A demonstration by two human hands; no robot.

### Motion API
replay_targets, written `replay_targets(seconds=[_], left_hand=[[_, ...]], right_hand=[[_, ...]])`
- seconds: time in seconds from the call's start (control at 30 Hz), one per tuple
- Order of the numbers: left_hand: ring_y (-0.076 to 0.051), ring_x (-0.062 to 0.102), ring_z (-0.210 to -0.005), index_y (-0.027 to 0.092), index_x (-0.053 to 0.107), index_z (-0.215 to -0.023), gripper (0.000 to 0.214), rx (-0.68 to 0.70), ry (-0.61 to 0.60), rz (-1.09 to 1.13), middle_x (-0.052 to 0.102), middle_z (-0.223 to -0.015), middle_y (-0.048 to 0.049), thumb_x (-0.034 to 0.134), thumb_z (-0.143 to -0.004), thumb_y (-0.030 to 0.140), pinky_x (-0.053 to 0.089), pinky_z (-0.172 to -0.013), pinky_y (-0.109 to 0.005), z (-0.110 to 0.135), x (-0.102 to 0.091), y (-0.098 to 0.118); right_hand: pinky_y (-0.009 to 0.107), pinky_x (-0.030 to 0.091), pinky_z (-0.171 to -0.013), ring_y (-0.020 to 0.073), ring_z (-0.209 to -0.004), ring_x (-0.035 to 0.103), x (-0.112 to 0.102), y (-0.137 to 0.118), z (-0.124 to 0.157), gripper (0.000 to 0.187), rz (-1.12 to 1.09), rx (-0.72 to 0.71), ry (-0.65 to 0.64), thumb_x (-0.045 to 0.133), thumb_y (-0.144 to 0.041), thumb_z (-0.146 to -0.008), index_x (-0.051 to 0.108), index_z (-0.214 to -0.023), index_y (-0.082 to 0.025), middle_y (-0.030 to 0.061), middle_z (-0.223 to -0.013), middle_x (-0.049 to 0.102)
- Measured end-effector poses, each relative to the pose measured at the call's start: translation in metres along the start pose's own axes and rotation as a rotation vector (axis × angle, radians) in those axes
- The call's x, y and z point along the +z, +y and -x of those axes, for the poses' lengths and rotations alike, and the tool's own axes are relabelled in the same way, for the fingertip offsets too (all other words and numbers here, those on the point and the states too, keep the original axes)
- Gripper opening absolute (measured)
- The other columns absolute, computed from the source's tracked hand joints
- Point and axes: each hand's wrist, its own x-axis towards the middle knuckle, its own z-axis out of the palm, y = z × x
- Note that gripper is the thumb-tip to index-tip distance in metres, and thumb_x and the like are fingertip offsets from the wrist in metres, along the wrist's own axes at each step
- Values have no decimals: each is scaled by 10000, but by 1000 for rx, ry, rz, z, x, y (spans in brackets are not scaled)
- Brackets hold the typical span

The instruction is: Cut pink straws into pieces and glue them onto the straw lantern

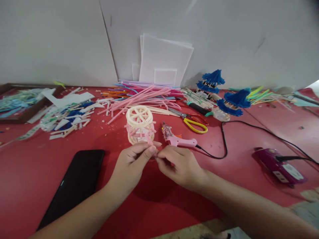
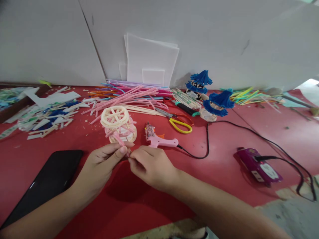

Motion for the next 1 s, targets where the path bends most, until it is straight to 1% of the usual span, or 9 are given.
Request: replay_targets(seconds=[0.13,0.23,0.33,0.43,0.53,0.63,0.73,0.87,1.0], left_hand=[[-142,617,-733,216,755,-793,156,-1,-9,-31,713,-752,-5,636,-842,305,473,-728,-226,0,0,1],[-146,592,-730,202,697,-658,222,38,25,-72,674,-709,-2,630,-842,308,448,-733,-235,-1,-3,0],[-152,572,-739,203,674,-632,246,51,61,-96,647,-708,-4,629,-841,323,430,-740,-247,-3,-6,-1],[-133,527,-675,208,690,-654,215,66,84,-128,632,-711,-2,645,-828,325,421,-696,-245,-2,-8,0],[-106,459,-533,216,710,-683,214,22,21,-64,546,-552,28,636,-838,343,401,-566,-227,1,-7,1],[-107,538,-521,200,721,-642,250,-41,-76,51,650,-602,-7,646,-832,345,459,-550,-229,5,-4,3],[-160,677,-674,220,783,-783,114,-89,-109,123,769,-792,-56,684,-795,276,541,-673,-258,8,-3,6],[-203,718,-909,253,803,-888,225,-135,-202,147,788,-937,-64,605,-798,195,544,-815,-256,9,-6,8],[-217,727,-865,227,806,-848,222,-171,-169,84,790,-899,-87,596,-830,298,564,-787,-285,6,-7,7]], right_hand=[[237,436,-564,125,-587,554,-8,3,-4,231,89,-78,-80,435,-188,-933,611,-784,-194,29,-678,657],[307,499,-774,176,-809,619,-27,11,-9,177,108,-93,-178,466,-221,-943,638,-924,-181,69,-862,705],[425,470,-935,268,-1088,568,-49,28,-7,310,313,101,-220,534,-169,-859,580,-1162,-126,152,-1166,638],[472,477,-928,295,-1063,587,-61,47,3,400,438,208,-403,504,-76,-773,591,-1162,-106,165,-1131,636],[434,508,-891,261,-1025,615,-67,57,18,406,422,244,-469,429,-58,-814,582,-1184,-122,149,-1116,643],[441,505,-900,262,-1039,612,-72,56,36,387,444,239,-402,385,-62,-840,588,-1162,-134,143,-1112,651],[451,506,-883,276,-1020,622,-82,51,59,352,523,298,-231,392,-106,-842,587,-1131,-158,138,-1083,662],[437,520,-776,301,-910,640,-99,52,92,226,663,450,-8,433,-225,-861,562,-1042,-183,139,-965,650],[483,512,-764,337,-892,633,-113,71,119,216,789,517,25,399,-221,-859,520,-1038,-227,145,-938,636]])
